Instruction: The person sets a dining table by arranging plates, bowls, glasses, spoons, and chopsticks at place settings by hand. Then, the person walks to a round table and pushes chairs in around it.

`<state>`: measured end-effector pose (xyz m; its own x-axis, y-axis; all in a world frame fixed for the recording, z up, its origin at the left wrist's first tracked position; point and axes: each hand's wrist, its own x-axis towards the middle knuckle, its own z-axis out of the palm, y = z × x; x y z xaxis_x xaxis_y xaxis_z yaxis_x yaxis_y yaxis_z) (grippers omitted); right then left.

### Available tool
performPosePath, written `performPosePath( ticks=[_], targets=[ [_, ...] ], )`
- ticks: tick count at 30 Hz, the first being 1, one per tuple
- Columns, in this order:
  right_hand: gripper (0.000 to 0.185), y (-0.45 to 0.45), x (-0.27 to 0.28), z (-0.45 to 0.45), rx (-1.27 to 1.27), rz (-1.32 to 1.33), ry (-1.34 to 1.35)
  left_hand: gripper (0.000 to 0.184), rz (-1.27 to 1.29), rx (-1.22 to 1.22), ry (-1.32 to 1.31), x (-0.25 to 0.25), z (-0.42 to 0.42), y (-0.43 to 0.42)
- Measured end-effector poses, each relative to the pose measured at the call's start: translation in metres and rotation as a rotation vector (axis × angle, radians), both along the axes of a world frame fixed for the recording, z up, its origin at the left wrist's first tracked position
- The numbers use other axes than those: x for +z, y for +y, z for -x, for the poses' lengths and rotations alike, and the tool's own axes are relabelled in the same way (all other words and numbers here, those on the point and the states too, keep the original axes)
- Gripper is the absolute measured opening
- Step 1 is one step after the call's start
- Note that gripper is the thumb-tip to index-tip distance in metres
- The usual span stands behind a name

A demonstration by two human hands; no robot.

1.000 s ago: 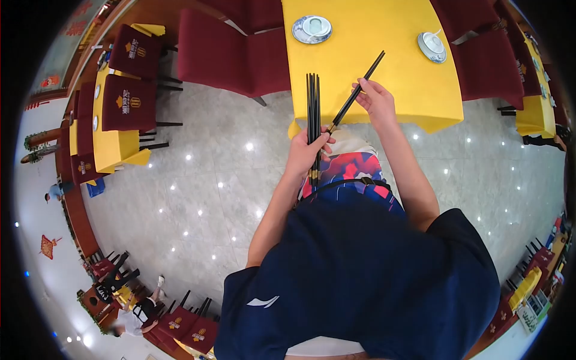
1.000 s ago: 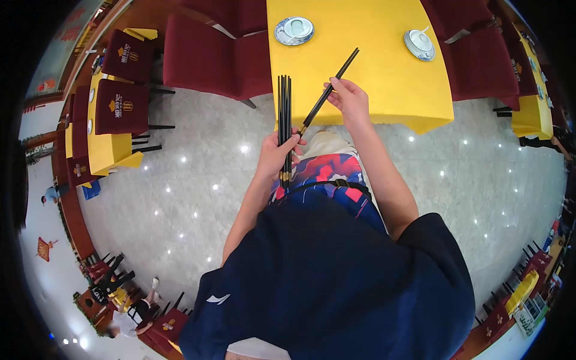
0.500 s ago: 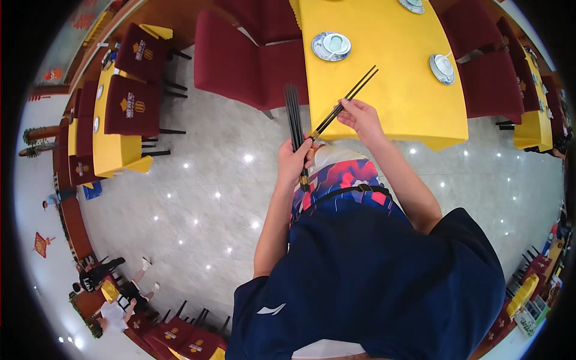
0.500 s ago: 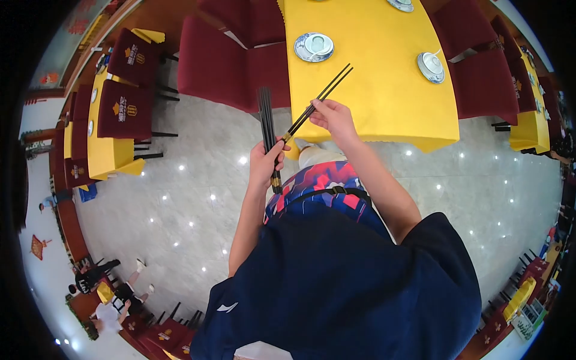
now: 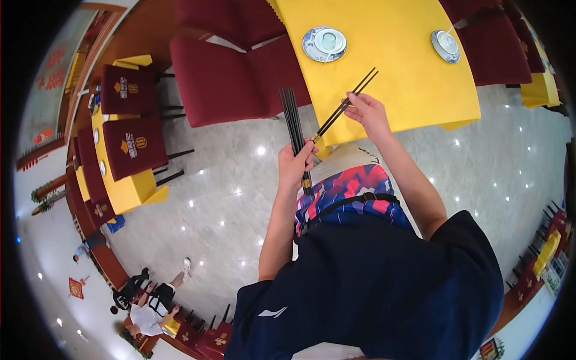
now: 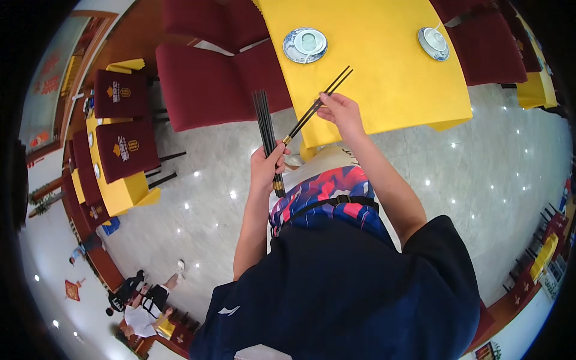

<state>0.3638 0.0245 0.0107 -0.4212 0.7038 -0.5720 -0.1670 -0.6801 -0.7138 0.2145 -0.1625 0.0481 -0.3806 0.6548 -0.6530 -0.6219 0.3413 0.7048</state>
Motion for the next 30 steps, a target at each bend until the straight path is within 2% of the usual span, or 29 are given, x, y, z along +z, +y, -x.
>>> performPosePath(
  ticks=[8, 11, 19, 30],
  targets=[
    [0.044, 0.036, 0.004, 0.036, -0.343, -0.187, -0.139, 0.018, -0.047, -0.138, -0.096, -0.005, 0.085, 0.007],
    [0.043, 0.035, 0.022, 0.066, -0.445, -0.312, -0.204, 0.017, -0.081, -0.17, -0.074, 0.002, 0.127, 0.003],
    [0.032, 0.026, 0.051, 0.145, -0.431, -0.513, -0.198, 0.012, -0.255, -0.244, -0.006, 0.009, 0.215, -0.006],
    [0.03, 0.041, 0.065, 0.151, -0.413, -0.553, -0.283, 0.015, -0.244, -0.317, -0.081, -0.01, 0.249, 0.025]
  ],
)
